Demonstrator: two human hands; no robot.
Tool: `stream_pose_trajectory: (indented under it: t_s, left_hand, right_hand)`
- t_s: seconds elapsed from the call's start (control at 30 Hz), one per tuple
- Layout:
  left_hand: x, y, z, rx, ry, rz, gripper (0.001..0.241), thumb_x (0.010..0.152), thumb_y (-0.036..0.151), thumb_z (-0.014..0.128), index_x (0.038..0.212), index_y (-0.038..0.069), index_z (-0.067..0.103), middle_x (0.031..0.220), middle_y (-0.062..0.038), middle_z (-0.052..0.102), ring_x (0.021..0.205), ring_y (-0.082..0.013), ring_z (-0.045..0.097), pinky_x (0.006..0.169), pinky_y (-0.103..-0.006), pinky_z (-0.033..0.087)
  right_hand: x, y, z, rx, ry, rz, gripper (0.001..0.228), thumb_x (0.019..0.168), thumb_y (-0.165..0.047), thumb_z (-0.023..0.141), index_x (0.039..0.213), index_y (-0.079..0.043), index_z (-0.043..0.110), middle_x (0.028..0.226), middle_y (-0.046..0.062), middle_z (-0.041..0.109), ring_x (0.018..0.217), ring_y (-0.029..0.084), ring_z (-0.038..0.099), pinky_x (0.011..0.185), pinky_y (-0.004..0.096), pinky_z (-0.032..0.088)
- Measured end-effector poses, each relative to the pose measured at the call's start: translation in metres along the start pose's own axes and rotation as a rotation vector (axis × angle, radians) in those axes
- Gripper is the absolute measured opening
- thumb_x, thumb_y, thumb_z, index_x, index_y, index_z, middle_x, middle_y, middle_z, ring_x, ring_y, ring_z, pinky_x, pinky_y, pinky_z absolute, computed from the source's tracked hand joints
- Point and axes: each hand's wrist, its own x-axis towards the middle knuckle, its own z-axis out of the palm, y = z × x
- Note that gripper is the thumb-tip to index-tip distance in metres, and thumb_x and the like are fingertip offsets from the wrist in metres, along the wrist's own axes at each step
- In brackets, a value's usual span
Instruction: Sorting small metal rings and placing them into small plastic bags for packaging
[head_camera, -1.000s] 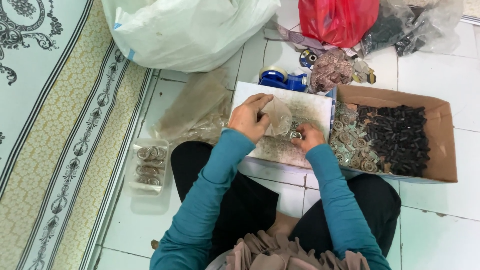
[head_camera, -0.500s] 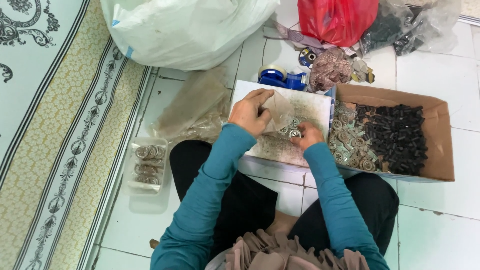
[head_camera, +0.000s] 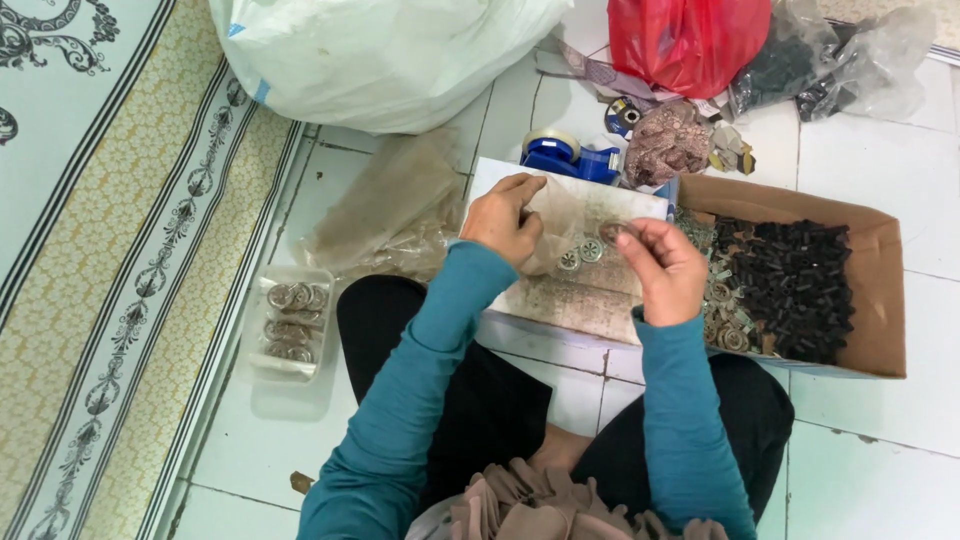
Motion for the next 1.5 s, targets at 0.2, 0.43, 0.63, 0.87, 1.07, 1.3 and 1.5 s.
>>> stream_pose_trajectory:
  t_s: [0.2,0.43,0.63,0.87,1.07,1.3,1.5]
  left_hand:
    - [0.003,0.009,-0.007,0.002,0.042,0.021,0.049,0.091,0.009,0.063,0.139,0.006,0.063,0.137,-0.022,0.062,0.119,-0.0428,0.066,0.101,-0.0513,0.058]
    - [-0.003,-0.006,-0.026,-0.039,0.042,0.009,0.049,0.091,0.008,0.060,0.139,0.004,0.063,0.137,-0.025,0.062,0.114,-0.0452,0.068,0.098,-0.0543,0.058]
    - [-0.020,0.035,-0.042,-0.221,0.022,0.024,0.049,0.092,0.012,0.061,0.141,0.013,0.062,0.142,-0.017,0.062,0.104,-0.0309,0.075,0.091,-0.0483,0.064]
    - [0.010,-0.038,-0.015,-0.057,0.072,-0.064,0.051,0.090,0.012,0.061,0.141,0.009,0.062,0.142,-0.023,0.059,0.106,-0.0379,0.073,0.093,-0.0491,0.063]
    - [-0.019,0.033,-0.039,-0.231,0.026,0.025,0.050,0.093,0.009,0.059,0.142,0.008,0.060,0.142,-0.021,0.060,0.099,-0.0326,0.075,0.084,-0.0479,0.067]
    - [0.015,-0.034,-0.010,-0.074,0.052,-0.020,0.051,0.091,0.007,0.060,0.142,0.005,0.061,0.142,-0.026,0.058,0.100,-0.0385,0.074,0.087,-0.0513,0.066]
    - [-0.012,0.025,-0.030,-0.189,0.032,0.037,0.049,0.092,0.006,0.061,0.141,0.006,0.060,0.140,-0.020,0.061,0.096,-0.0307,0.076,0.079,-0.0460,0.068]
  right_hand:
    - [0.034,-0.071,0.048,-0.115,-0.139,-0.302,0.023,0.091,0.001,0.087,0.111,-0.007,0.079,0.083,0.009,0.068,0.068,0.016,0.065,0.061,0.029,0.055]
    - [0.050,0.011,0.049,-0.090,-0.081,-0.144,0.019,0.097,-0.001,0.078,0.114,-0.010,0.079,0.086,0.005,0.072,0.073,0.012,0.067,0.069,0.028,0.058]
    - [0.039,0.149,0.041,-0.692,-0.238,-0.020,0.021,0.094,-0.007,0.074,0.114,-0.002,0.077,0.091,0.023,0.067,0.083,0.041,0.067,0.073,0.050,0.056]
    - [0.017,0.167,0.043,-1.008,-0.498,0.116,0.038,0.096,-0.026,0.072,0.133,-0.020,0.068,0.133,0.010,0.053,0.124,0.037,0.061,0.102,0.051,0.056]
    - [0.018,0.200,0.033,-1.100,-0.506,0.032,0.040,0.095,-0.038,0.070,0.132,-0.026,0.066,0.133,0.005,0.053,0.126,0.034,0.057,0.096,0.050,0.056]
    - [0.006,0.170,0.027,-1.102,-0.592,-0.121,0.038,0.106,-0.021,0.049,0.135,-0.041,0.062,0.128,0.000,0.050,0.126,0.030,0.051,0.096,0.050,0.051]
    - [0.014,0.152,0.030,-1.193,-0.594,-0.119,0.019,0.103,-0.029,0.054,0.115,-0.030,0.068,0.125,0.001,0.054,0.126,0.026,0.052,0.098,0.045,0.049]
